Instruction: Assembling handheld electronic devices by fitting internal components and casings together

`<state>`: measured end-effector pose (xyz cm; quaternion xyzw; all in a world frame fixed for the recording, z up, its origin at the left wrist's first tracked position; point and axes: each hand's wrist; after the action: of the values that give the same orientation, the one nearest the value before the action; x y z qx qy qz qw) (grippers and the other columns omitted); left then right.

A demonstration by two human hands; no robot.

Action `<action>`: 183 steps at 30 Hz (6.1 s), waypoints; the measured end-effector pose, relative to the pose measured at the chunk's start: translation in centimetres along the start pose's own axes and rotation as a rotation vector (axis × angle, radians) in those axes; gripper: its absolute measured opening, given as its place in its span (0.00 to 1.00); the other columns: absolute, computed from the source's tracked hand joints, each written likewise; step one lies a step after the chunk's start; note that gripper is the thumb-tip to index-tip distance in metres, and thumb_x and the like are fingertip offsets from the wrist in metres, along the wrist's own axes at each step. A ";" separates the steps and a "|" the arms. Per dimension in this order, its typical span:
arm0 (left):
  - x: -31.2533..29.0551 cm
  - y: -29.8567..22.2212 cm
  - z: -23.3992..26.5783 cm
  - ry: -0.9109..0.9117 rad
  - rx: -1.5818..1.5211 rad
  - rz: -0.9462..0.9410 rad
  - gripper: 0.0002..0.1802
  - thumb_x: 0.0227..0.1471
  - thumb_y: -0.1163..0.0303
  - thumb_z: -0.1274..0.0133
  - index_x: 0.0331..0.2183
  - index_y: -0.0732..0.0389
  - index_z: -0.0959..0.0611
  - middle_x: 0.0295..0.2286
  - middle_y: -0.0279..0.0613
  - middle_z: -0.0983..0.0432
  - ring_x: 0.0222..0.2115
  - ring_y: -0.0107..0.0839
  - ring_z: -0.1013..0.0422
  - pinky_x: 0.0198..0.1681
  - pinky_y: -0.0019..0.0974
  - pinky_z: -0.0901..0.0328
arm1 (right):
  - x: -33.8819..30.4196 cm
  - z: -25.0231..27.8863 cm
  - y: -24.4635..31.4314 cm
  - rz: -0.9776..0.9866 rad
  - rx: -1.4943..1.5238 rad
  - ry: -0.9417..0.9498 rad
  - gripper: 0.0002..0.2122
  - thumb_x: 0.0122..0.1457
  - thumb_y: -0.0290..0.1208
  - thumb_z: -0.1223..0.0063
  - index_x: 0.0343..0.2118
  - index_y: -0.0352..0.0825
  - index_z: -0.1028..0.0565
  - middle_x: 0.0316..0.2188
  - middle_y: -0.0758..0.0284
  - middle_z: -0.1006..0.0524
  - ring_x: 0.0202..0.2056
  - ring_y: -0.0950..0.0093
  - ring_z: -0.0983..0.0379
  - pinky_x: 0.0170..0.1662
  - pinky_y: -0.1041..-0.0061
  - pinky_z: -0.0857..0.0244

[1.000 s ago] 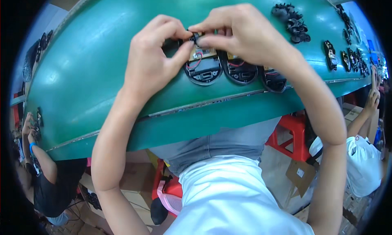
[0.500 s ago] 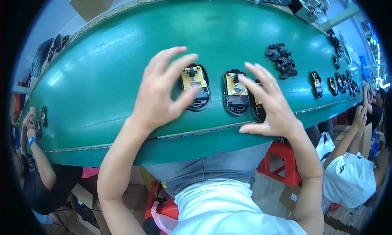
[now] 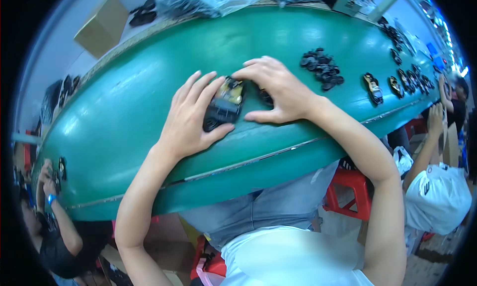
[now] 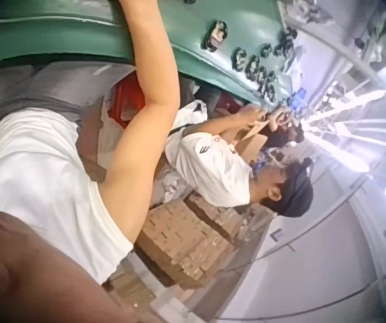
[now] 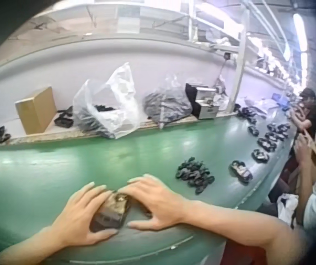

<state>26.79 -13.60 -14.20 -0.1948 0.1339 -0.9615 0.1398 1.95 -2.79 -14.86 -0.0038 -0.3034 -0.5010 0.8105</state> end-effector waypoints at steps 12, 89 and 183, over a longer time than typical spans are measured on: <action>-0.7 -2.3 0.2 0.112 0.160 0.018 0.63 0.38 0.49 0.31 0.67 0.65 0.44 0.63 0.54 0.41 0.64 0.53 0.46 0.66 0.52 0.52 | -0.8 0.5 -0.1 -0.080 -0.016 -0.059 0.28 0.51 0.41 0.38 0.55 0.38 0.28 0.57 0.58 0.29 0.62 0.55 0.39 0.65 0.49 0.48; -1.2 2.9 -0.2 -0.180 -0.398 0.143 0.08 0.53 0.77 0.46 0.37 0.67 0.18 0.40 0.51 0.23 0.43 0.44 0.26 0.49 0.40 0.33 | -11.6 10.2 -6.5 -0.542 -0.628 -0.445 0.41 0.46 0.55 0.29 0.60 0.34 0.30 0.57 0.56 0.27 0.59 0.59 0.32 0.62 0.59 0.40; 11.8 7.4 -6.5 -0.230 0.413 -0.001 0.29 0.54 0.42 0.47 0.46 0.54 0.15 0.53 0.53 0.26 0.60 0.53 0.38 0.66 0.64 0.54 | -0.7 -1.5 6.1 -0.141 -0.146 -0.067 0.16 0.48 0.38 0.32 0.36 0.36 0.22 0.48 0.63 0.24 0.57 0.59 0.33 0.60 0.58 0.42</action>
<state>15.33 -22.89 -18.27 -0.2705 -0.0826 -0.9400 0.1907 7.45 0.35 -14.61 -0.0584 -0.2924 -0.5774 0.7601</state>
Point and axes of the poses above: each hand's wrist, its own x-axis towards the middle knuckle, its own z-axis out of the back of the hand, y = z × x
